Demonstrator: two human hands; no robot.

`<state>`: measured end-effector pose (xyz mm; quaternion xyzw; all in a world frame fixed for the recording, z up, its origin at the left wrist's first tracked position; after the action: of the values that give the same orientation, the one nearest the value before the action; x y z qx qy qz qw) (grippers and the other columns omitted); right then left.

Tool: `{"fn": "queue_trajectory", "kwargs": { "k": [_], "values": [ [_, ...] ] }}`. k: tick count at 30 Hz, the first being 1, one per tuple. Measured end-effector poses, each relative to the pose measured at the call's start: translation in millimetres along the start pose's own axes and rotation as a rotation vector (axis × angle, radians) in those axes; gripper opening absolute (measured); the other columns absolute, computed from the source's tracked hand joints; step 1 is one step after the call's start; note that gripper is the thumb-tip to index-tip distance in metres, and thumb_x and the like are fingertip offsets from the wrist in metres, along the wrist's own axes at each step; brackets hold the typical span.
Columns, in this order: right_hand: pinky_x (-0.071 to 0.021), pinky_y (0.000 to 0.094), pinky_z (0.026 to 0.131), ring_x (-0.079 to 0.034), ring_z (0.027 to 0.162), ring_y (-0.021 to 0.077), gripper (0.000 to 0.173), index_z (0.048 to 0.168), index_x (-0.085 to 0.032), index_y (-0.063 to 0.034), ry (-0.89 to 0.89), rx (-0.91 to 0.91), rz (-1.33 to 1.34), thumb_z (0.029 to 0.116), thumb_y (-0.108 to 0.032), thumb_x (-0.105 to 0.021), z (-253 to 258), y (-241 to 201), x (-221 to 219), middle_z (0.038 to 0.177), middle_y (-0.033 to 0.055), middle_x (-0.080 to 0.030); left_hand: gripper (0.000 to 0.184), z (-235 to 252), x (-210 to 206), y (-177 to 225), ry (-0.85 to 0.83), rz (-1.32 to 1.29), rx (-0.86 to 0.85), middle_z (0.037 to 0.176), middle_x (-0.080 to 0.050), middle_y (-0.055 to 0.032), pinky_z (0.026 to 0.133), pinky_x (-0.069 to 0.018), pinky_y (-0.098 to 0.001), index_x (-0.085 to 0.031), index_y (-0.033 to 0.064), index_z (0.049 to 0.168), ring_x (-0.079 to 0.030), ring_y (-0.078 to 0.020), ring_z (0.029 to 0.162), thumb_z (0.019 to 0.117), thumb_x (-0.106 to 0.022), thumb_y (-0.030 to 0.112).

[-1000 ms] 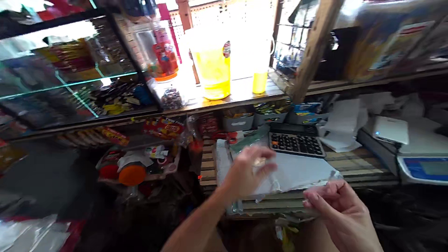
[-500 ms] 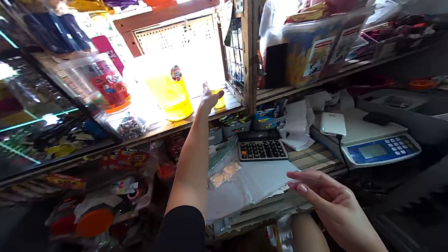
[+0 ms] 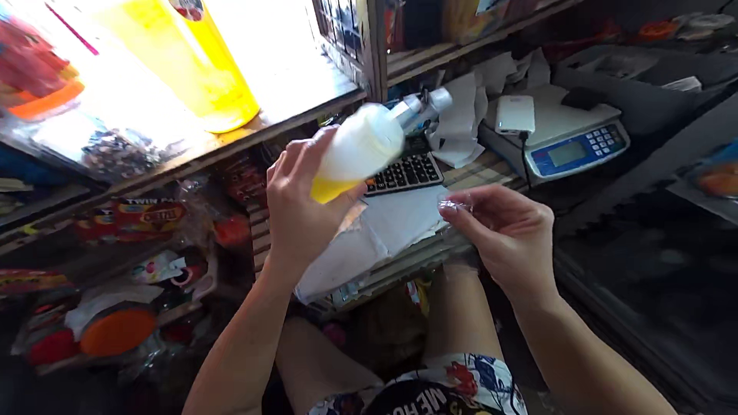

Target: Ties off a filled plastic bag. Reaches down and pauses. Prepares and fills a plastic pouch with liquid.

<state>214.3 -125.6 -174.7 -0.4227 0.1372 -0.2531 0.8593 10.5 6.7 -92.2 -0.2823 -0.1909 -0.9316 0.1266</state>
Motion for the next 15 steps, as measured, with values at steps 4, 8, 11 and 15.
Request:
{"fn": "queue_trajectory", "kwargs": {
  "k": [4,8,11,15],
  "values": [
    [-0.0626,0.0232,0.076,-0.071,0.081,0.0053,0.017,0.105,-0.070,-0.0076,0.005,0.113,-0.168,0.0890,-0.008,-0.076,-6.6,-14.4,-6.8,0.092,-0.0047,-0.074,0.059,-40.7,6.7,24.7,-0.074,0.203,-0.086,0.124,-0.067,-0.0100,0.103,-0.0411,-0.0494,-0.064,0.0117,0.138,-0.061,-0.0272,0.114,0.0851,-0.080,0.032],
    [-0.0630,0.0245,0.080,-0.072,0.085,0.0051,0.016,0.103,-0.070,-0.0055,0.014,0.252,-0.324,0.0888,-0.009,-0.077,-11.2,-27.7,-12.4,0.094,-0.0030,-0.075,0.049,-57.0,13.8,26.3,-0.061,0.322,-0.132,0.120,-0.068,-0.0088,0.104,-0.0388,-0.0508,-0.068,0.0140,0.134,-0.062,-0.0274,0.109,0.0878,-0.076,0.027],
    [-0.0625,0.0238,0.080,-0.072,0.085,0.0045,0.013,0.099,-0.070,-0.0041,0.014,0.332,-0.437,0.0894,-0.011,-0.076,-15.5,-35.9,-17.7,0.093,-0.0007,-0.074,0.045,-62.1,16.8,25.0,-0.063,0.377,-0.142,0.120,-0.068,-0.0087,0.106,-0.0369,-0.0526,-0.068,0.0161,0.134,-0.062,-0.0275,0.109,0.0898,-0.072,0.024],
    [-0.0602,0.0256,0.079,-0.072,0.086,0.0068,0.011,0.097,-0.073,-0.0050,0.045,0.401,-0.545,0.0895,-0.013,-0.076,-20.7,-42.6,-19.8,0.092,0.0026,-0.076,0.044,-66.0,20.4,23.6,-0.051,0.392,-0.140,0.120,-0.068,-0.0080,0.106,-0.0364,-0.0532,-0.069,0.0168,0.134,-0.062,-0.0272,0.110,0.0901,-0.071,0.023]
  ]
}}
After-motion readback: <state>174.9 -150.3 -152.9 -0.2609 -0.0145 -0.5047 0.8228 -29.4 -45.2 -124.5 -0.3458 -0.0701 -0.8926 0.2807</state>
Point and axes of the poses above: each hand's wrist, its own z-axis towards the middle knuckle, its own x-axis out of the back of the hand, y = z × x, the point moved 9 cm from there along z, towards the middle knuckle
